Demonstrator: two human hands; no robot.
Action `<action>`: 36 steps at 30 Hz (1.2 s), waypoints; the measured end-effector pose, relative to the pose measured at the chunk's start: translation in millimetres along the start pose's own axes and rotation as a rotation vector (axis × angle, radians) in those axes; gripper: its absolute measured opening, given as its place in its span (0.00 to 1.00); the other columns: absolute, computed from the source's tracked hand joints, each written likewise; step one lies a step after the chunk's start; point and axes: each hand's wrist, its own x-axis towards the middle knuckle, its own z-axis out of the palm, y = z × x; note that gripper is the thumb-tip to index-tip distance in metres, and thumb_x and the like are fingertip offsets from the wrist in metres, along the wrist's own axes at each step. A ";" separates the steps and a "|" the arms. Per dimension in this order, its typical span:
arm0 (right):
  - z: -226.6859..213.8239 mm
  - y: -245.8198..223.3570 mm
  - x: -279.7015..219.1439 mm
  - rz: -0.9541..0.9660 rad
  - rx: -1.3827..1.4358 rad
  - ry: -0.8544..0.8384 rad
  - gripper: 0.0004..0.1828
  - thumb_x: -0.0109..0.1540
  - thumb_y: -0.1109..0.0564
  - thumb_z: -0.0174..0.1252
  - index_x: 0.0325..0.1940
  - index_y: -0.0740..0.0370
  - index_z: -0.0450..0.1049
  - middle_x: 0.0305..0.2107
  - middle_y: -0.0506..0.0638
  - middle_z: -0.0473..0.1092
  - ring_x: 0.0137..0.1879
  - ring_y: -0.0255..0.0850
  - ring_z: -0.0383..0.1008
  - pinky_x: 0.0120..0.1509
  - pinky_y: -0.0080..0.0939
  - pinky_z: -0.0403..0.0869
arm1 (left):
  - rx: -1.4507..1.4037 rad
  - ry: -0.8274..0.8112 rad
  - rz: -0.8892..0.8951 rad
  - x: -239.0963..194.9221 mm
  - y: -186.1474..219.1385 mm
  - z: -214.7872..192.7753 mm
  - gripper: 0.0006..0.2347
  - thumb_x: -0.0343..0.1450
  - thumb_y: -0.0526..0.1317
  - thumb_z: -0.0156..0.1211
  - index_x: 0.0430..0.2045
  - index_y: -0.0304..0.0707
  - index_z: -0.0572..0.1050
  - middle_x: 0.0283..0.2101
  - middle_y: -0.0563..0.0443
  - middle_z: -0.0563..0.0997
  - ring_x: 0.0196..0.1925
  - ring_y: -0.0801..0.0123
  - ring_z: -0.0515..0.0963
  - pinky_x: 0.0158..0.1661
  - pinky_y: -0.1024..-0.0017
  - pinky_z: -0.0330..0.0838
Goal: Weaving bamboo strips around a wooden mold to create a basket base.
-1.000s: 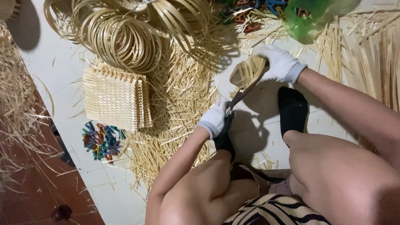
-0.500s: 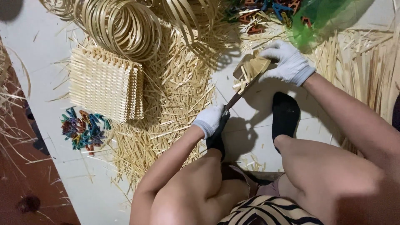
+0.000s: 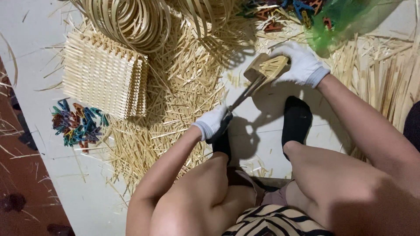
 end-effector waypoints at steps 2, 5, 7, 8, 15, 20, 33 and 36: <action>0.3 -4.3 0.4 0.029 0.151 -0.020 0.43 0.41 0.37 0.78 0.59 0.44 0.74 0.58 0.57 0.63 0.65 0.56 0.66 0.68 0.53 0.71 | 0.029 0.019 0.011 5.7 -1.4 -0.2 0.18 0.73 0.46 0.52 0.50 0.31 0.68 0.47 0.24 0.75 0.48 0.34 0.77 0.49 0.51 0.72; 5.2 -10.1 -3.0 -0.007 0.182 0.005 0.40 0.42 0.37 0.77 0.57 0.44 0.76 0.54 0.57 0.64 0.62 0.54 0.67 0.66 0.50 0.72 | 0.091 0.091 0.078 28.7 -15.2 29.4 0.19 0.72 0.45 0.50 0.53 0.30 0.67 0.52 0.24 0.73 0.51 0.34 0.76 0.52 0.52 0.71; 5.4 -11.3 -5.5 -0.074 0.057 0.060 0.38 0.44 0.37 0.79 0.56 0.46 0.78 0.50 0.57 0.66 0.60 0.55 0.68 0.66 0.52 0.71 | 0.131 0.147 0.143 38.2 -9.9 36.3 0.18 0.72 0.43 0.48 0.53 0.30 0.67 0.54 0.23 0.73 0.53 0.35 0.76 0.52 0.53 0.71; 4.6 -11.4 -6.8 -0.079 0.089 0.083 0.38 0.43 0.37 0.79 0.54 0.46 0.79 0.50 0.56 0.67 0.59 0.54 0.69 0.65 0.50 0.72 | 0.147 0.173 0.152 35.7 1.6 29.6 0.18 0.71 0.43 0.48 0.52 0.28 0.67 0.53 0.22 0.73 0.52 0.34 0.76 0.51 0.52 0.72; -27.1 -43.8 -19.4 0.044 -0.075 0.074 0.45 0.37 0.35 0.80 0.58 0.44 0.81 0.49 0.57 0.68 0.58 0.54 0.69 0.64 0.53 0.71 | 0.071 0.061 0.051 8.8 36.3 7.0 0.16 0.74 0.48 0.49 0.41 0.30 0.72 0.37 0.26 0.80 0.41 0.35 0.80 0.43 0.50 0.74; -6.9 7.0 -15.5 -0.069 -0.040 0.208 0.59 0.37 0.35 0.81 0.70 0.53 0.71 0.62 0.67 0.61 0.67 0.61 0.61 0.70 0.58 0.65 | 0.057 0.024 -0.006 -2.2 34.8 4.1 0.15 0.75 0.48 0.49 0.37 0.33 0.73 0.33 0.28 0.80 0.38 0.36 0.81 0.42 0.50 0.75; -17.9 -16.4 -37.5 -0.111 0.193 0.233 0.40 0.46 0.48 0.79 0.61 0.54 0.75 0.51 0.52 0.72 0.60 0.48 0.74 0.66 0.44 0.75 | 0.083 -0.038 0.029 1.6 24.4 13.7 0.13 0.75 0.46 0.48 0.39 0.35 0.74 0.33 0.31 0.82 0.38 0.41 0.84 0.43 0.53 0.76; -10.5 -19.0 -38.5 -0.073 0.151 0.233 0.40 0.47 0.49 0.80 0.60 0.56 0.73 0.50 0.53 0.73 0.56 0.45 0.76 0.63 0.42 0.76 | 0.108 -0.054 0.033 1.7 22.1 10.4 0.14 0.75 0.46 0.49 0.42 0.33 0.72 0.33 0.30 0.82 0.38 0.39 0.82 0.42 0.51 0.75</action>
